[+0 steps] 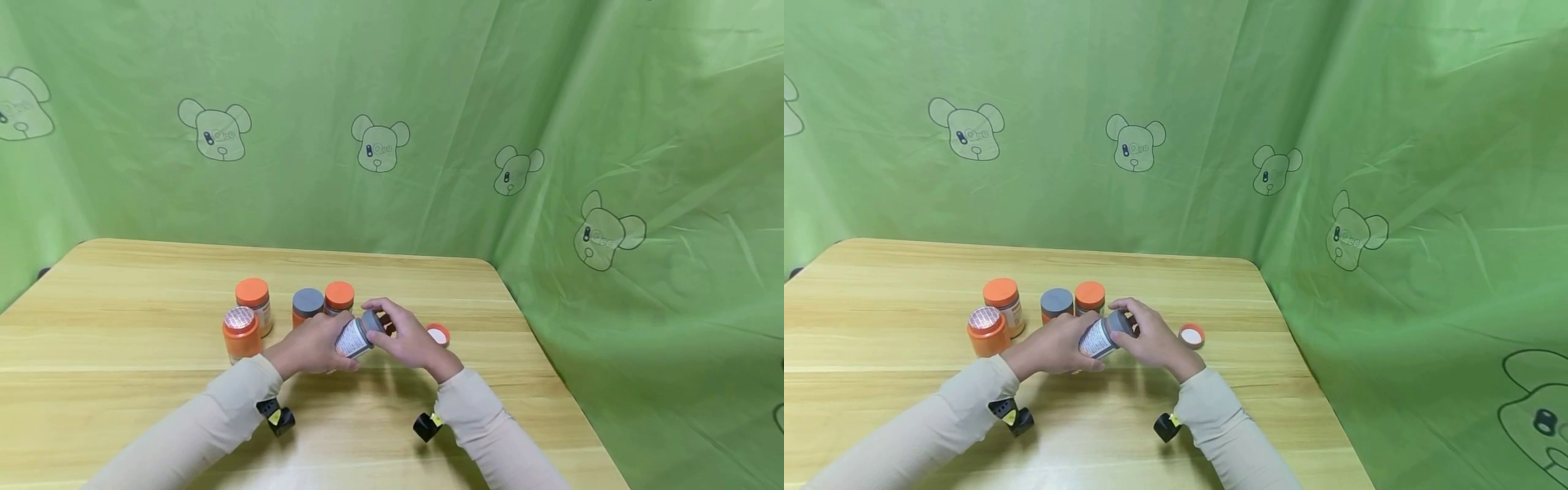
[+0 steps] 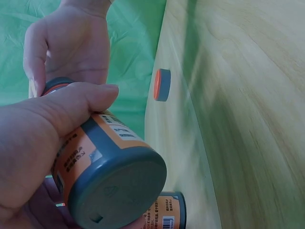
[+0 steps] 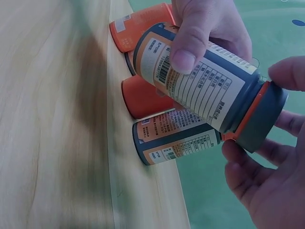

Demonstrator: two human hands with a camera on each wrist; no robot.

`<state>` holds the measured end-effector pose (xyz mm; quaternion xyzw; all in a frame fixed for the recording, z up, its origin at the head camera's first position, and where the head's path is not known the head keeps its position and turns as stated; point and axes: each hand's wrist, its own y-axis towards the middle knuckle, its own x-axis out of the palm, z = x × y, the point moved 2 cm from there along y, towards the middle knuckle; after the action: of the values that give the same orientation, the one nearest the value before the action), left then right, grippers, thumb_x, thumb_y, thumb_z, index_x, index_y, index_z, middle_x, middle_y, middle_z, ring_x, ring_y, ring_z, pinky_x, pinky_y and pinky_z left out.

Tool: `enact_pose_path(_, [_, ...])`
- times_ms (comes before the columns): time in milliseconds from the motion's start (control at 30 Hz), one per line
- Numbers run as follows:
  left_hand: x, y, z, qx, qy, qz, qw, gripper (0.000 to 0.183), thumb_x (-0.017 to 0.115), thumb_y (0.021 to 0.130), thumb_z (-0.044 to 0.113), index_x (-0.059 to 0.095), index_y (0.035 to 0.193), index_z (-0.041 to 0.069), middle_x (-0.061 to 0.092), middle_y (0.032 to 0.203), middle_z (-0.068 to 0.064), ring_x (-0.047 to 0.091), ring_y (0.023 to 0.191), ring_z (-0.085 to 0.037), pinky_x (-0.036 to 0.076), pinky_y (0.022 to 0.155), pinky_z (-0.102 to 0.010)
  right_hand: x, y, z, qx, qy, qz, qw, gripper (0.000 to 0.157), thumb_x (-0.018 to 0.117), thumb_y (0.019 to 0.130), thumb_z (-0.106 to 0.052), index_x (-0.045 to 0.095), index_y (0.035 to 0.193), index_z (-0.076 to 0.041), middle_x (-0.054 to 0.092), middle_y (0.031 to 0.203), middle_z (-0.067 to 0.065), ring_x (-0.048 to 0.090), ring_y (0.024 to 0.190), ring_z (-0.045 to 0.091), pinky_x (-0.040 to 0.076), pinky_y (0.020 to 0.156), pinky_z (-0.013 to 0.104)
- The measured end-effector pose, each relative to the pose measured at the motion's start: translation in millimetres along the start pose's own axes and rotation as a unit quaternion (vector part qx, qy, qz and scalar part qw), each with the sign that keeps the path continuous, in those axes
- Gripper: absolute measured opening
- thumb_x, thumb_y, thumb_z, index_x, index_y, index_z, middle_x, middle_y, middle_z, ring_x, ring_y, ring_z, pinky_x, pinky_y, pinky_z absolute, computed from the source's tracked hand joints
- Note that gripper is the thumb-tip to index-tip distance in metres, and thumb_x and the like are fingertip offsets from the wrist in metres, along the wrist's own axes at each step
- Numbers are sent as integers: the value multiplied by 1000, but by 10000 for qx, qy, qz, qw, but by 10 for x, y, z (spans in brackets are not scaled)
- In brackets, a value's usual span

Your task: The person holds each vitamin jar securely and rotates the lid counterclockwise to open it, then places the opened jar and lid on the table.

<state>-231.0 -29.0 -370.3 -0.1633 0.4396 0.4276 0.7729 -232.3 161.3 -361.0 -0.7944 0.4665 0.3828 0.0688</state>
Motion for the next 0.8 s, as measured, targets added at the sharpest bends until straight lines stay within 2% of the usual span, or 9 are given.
enact_pose_path(133, [6, 6, 5, 50, 53, 4, 10000, 66, 87, 71, 31, 53, 122, 6, 63, 91, -5, 60, 75, -14, 51, 65, -30, 4, 7, -7, 83, -194, 101, 9997, 41, 53, 99, -27, 49, 131, -2, 59, 112, 13, 59, 73, 17, 51, 61, 30])
enact_pose_path(200, [12, 11, 4, 63, 64, -9, 10000, 66, 87, 71, 32, 53, 122, 6, 63, 92, -5, 60, 76, -14, 51, 66, -30, 12, 11, -7, 208, -234, 117, 9994, 40, 52, 100, -30, 50, 130, -3, 60, 106, 11, 58, 69, 14, 50, 59, 29])
enact_pose_path(333, [18, 18, 2, 48, 90, -23, 9999, 67, 87, 71, 33, 53, 122, 6, 63, 93, -5, 59, 78, -14, 51, 67, -30, 22, 4, 5, 346, -127, 84, 9993, 38, 55, 98, -27, 51, 130, -6, 59, 96, 7, 56, 71, 14, 50, 61, 30])
enact_pose_path(467, [17, 18, 2, 27, 122, -20, 9999, 66, 87, 70, 33, 54, 121, 7, 62, 93, -3, 59, 78, -13, 51, 67, -30, 13, -3, 10, 97, -53, 80, 9999, 40, 60, 94, -18, 50, 130, -3, 58, 105, 10, 57, 80, 20, 51, 69, 36])
enact_pose_path(567, [17, 20, 7, -12, 101, -34, 9999, 65, 87, 70, 32, 54, 121, 7, 62, 93, -3, 59, 78, -13, 51, 67, -30, 4, -4, 8, -32, -69, 109, 9999, 43, 60, 93, -17, 49, 130, 0, 57, 113, 13, 58, 84, 23, 51, 71, 37])
enact_pose_path(667, [19, 24, 13, -37, 88, -46, 9999, 66, 87, 71, 32, 54, 122, 7, 62, 94, -4, 59, 79, -13, 51, 68, -30, 9, -2, -5, 77, -217, 141, 9996, 41, 57, 97, -23, 49, 131, 0, 57, 114, 13, 59, 79, 21, 52, 66, 33])
enact_pose_path(800, [19, 25, 18, -18, 74, -51, 10000, 67, 87, 71, 31, 53, 123, 6, 62, 94, -4, 59, 79, -14, 51, 68, -31, 22, -4, -30, 367, -324, 166, 9987, 39, 53, 100, -28, 51, 129, -3, 60, 104, 10, 57, 68, 16, 50, 59, 29])
